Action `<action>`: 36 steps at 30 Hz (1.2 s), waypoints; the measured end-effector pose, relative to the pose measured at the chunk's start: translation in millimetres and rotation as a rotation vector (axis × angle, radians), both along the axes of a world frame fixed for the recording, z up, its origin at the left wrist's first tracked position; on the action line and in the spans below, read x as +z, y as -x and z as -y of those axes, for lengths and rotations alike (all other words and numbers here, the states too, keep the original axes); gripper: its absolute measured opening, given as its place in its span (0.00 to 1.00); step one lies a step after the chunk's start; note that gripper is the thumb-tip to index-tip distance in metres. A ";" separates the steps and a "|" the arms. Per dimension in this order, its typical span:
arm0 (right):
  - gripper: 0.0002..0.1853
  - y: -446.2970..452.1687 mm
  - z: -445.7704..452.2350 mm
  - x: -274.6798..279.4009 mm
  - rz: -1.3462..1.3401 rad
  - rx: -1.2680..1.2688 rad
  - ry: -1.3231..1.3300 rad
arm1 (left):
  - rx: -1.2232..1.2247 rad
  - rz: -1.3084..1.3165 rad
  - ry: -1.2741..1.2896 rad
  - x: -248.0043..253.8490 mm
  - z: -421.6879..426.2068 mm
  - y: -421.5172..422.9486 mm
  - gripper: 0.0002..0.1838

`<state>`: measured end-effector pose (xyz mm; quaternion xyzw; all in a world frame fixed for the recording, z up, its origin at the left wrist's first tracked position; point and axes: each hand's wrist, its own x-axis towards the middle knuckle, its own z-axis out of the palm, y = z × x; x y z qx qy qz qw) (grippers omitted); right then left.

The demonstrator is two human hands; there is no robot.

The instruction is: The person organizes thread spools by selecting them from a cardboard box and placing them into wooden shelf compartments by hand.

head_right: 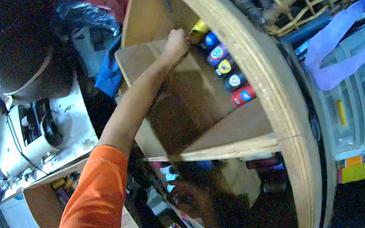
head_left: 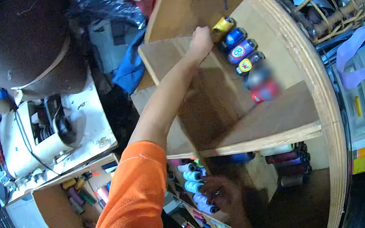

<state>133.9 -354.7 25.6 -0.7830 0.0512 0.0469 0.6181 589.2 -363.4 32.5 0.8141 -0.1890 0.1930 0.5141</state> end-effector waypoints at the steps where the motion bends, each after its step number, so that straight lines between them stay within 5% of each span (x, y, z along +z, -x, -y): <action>1: 0.22 -4.3 -3.1 3.8 0.072 0.023 0.077 | -0.060 0.026 -0.008 6.1 -15.6 3.8 0.08; 3: 0.26 -11.9 -9.6 12.2 0.220 0.051 0.237 | -0.063 0.164 0.069 15.1 -52.7 20.9 0.08; 6: 0.32 -21.6 12.6 9.3 0.066 0.124 0.015 | 0.089 0.356 0.162 27.6 -149.8 98.9 0.08; 7: 0.32 -19.0 6.2 13.4 -0.013 0.043 -0.070 | 0.095 0.409 0.373 23.6 -183.5 128.4 0.08; 9: 0.28 -14.6 -8.4 19.5 0.092 -0.024 -0.066 | 0.150 0.088 0.291 22.0 -266.6 211.8 0.08; 13: 0.22 -1.2 -42.6 10.8 0.245 0.051 0.143 | 0.415 -0.281 0.559 -94.3 -366.7 333.6 0.04; 15: 0.15 7.7 -81.9 -8.0 0.233 0.114 0.084 | 0.459 -0.448 0.123 -181.1 -394.3 394.7 0.06; 18: 0.11 7.6 -187.2 -48.6 -0.321 0.296 -0.161 | 0.147 -0.751 -0.379 -276.8 -411.0 468.6 0.08; 19: 0.13 13.7 -213.5 -97.1 -0.326 0.365 -0.026 | 0.088 -0.781 -0.626 -303.9 -418.7 485.6 0.08; 21: 0.15 21.6 -247.5 -174.1 -0.327 0.623 0.670 | -0.011 -1.161 -0.762 -342.0 -438.7 511.4 0.08; 24: 0.14 32.9 -260.0 -262.0 -0.653 0.677 0.953 | -0.211 -1.178 -0.963 -385.1 -468.9 565.7 0.11; 27: 0.15 28.2 -241.2 -293.4 -0.851 0.659 1.056 | -0.316 -1.204 -1.060 -381.9 -488.1 577.5 0.12; 31: 0.15 38.0 -235.1 -356.5 -0.992 0.899 1.237 | -0.128 -1.481 -0.892 -392.5 -487.8 554.9 0.17; 33: 0.15 48.2 -237.8 -370.0 -1.015 0.977 1.333 | 0.075 -1.506 -0.617 -410.8 -486.6 542.8 0.31; 36: 0.18 53.6 -236.8 -393.0 -1.037 0.789 1.293 | 0.302 -1.460 -0.297 -418.0 -478.0 519.3 0.40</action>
